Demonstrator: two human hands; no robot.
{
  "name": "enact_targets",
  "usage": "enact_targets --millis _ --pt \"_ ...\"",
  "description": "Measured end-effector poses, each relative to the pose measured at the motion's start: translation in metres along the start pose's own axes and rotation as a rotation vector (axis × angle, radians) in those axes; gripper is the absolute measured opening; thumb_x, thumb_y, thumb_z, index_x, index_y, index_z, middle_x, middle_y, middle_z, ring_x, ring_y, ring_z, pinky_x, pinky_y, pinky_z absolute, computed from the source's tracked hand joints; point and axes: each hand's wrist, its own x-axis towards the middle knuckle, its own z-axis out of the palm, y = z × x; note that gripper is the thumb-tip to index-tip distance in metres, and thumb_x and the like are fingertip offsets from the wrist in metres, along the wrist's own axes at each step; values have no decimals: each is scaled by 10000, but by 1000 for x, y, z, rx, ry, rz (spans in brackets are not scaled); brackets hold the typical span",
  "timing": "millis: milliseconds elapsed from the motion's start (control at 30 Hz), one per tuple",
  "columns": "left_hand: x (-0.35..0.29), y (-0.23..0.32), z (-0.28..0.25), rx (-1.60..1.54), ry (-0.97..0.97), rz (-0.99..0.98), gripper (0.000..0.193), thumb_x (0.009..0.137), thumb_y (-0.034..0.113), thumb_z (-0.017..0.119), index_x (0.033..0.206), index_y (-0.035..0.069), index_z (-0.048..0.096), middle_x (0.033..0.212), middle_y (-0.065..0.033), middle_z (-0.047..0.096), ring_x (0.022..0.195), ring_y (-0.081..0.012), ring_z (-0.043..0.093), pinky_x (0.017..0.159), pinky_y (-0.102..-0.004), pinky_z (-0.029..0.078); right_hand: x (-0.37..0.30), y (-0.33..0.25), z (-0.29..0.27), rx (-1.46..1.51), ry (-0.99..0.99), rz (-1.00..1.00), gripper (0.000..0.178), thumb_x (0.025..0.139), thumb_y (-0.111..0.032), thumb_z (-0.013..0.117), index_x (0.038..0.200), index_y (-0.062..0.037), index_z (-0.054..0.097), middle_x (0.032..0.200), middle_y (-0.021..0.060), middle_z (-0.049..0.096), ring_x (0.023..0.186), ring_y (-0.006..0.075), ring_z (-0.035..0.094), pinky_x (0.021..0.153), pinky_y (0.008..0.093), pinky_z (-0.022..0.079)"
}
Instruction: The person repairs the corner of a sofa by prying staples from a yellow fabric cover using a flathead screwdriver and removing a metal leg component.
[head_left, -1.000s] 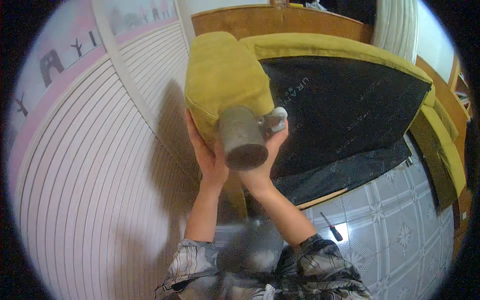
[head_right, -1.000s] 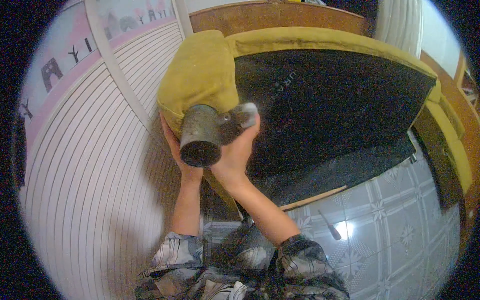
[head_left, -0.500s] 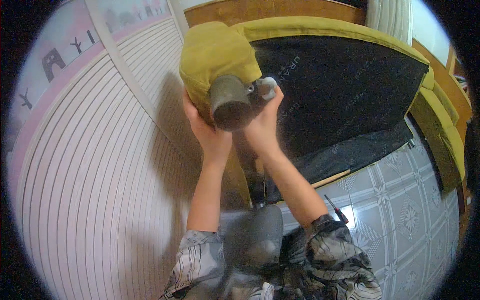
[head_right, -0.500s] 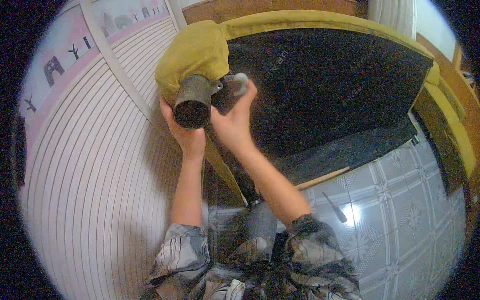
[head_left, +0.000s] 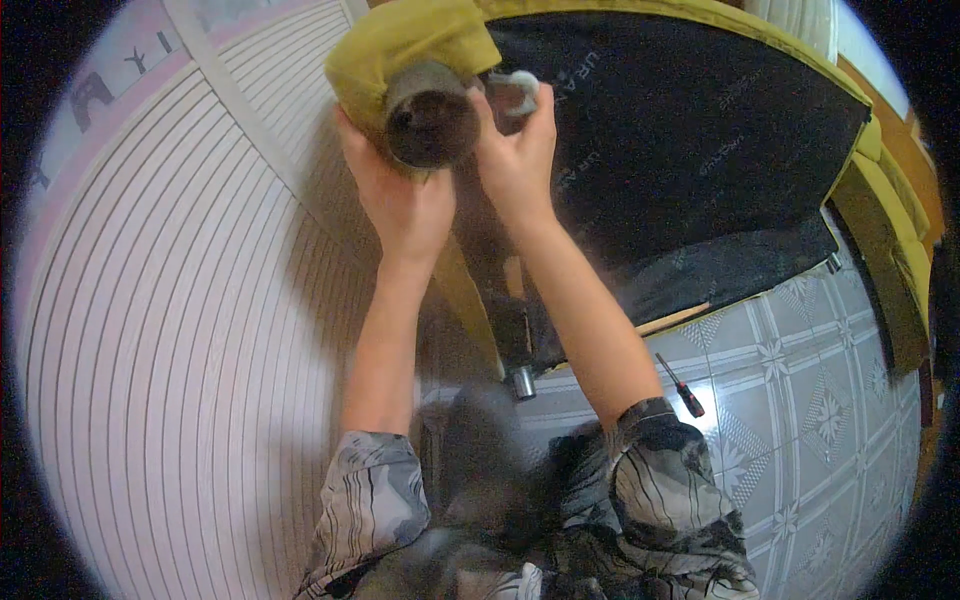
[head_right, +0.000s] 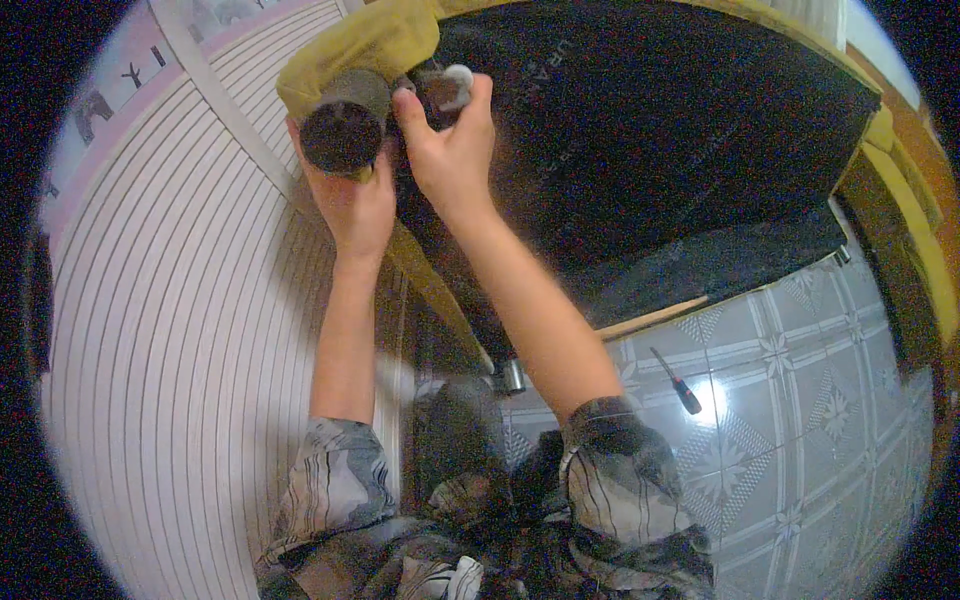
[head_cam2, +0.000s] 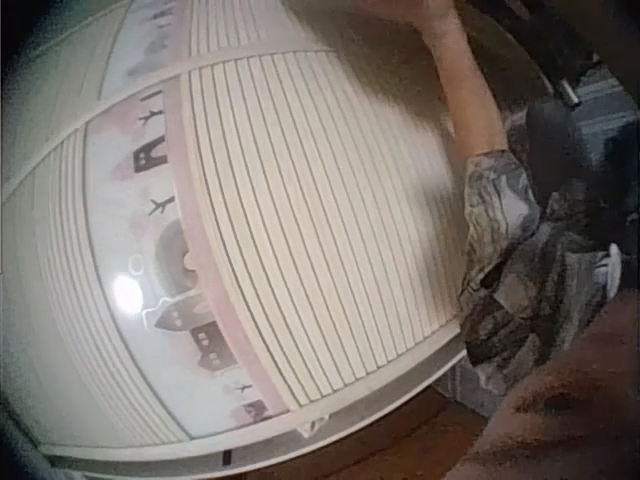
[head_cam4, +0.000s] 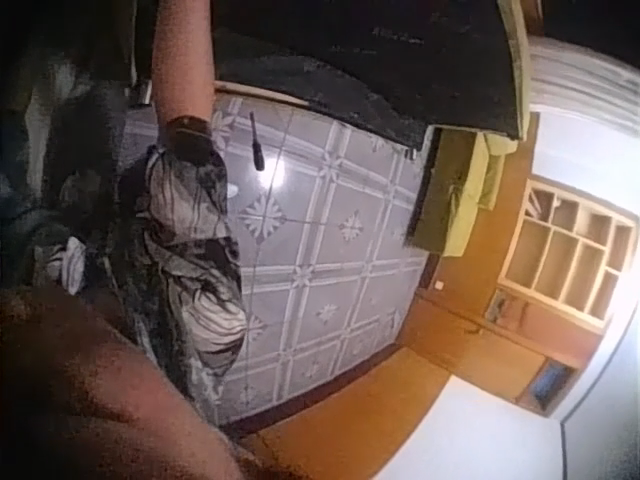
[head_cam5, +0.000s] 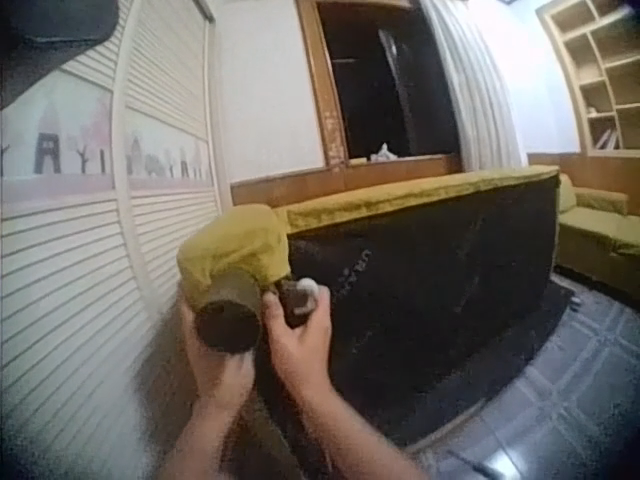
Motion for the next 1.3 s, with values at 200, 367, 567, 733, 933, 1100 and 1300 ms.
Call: enact_targets --millis 200,367,567,733,933,1100,1300 --pt "-4 10 -25 89 -98 -125 533 811 192 597 1279 69 375 1040 -167 587 936 -362 579 769 -413 479 5 12 -6 -16 -2 -17 394 729 -270 729 912 -33 474 790 101 620 709 213 607 664 319 470" --pt "0 4 -33 148 -56 -50 202 844 177 562 996 68 487 830 -153 611 718 -371 590 599 -430 467 6 -9 -8 41 -116 23 315 811 -231 662 926 3 485 791 80 545 709 168 509 639 296 425" --pt "-7 5 -26 156 27 -88 277 824 177 595 1021 40 457 835 -142 612 731 -307 615 633 -379 471 3 -1 -7 78 -85 -27 326 818 -255 664 903 5 487 774 69 553 691 150 512 622 289 425" --pt "3 -28 -17 -201 60 -167 397 785 181 673 1012 -33 427 954 -152 550 837 -229 578 717 -318 453 1 -11 -5 76 -84 28 334 813 -254 668 913 7 486 785 87 565 703 167 532 627 297 433" --pt "8 -24 -1 -534 41 -347 373 779 4 652 1119 -1 500 1092 -85 569 991 -182 537 911 -309 398 7 7 -11 69 -65 -76 376 803 -286 666 971 -11 475 846 140 565 749 228 564 662 332 441" --pt "22 -37 -13 -312 44 -288 342 786 32 656 1100 13 523 1076 -75 580 968 -170 540 864 -302 413 -43 43 -88 -291 -235 -165 664 704 -320 707 1153 87 439 1104 230 516 1033 348 506 911 397 399" --pt "14 -21 -9 -683 -92 -518 277 830 130 599 1060 -20 568 969 -62 589 847 -125 495 745 -275 405 -186 82 -379 -584 -358 486 305 787 -86 636 1054 -6 512 934 79 580 849 160 554 752 287 456"
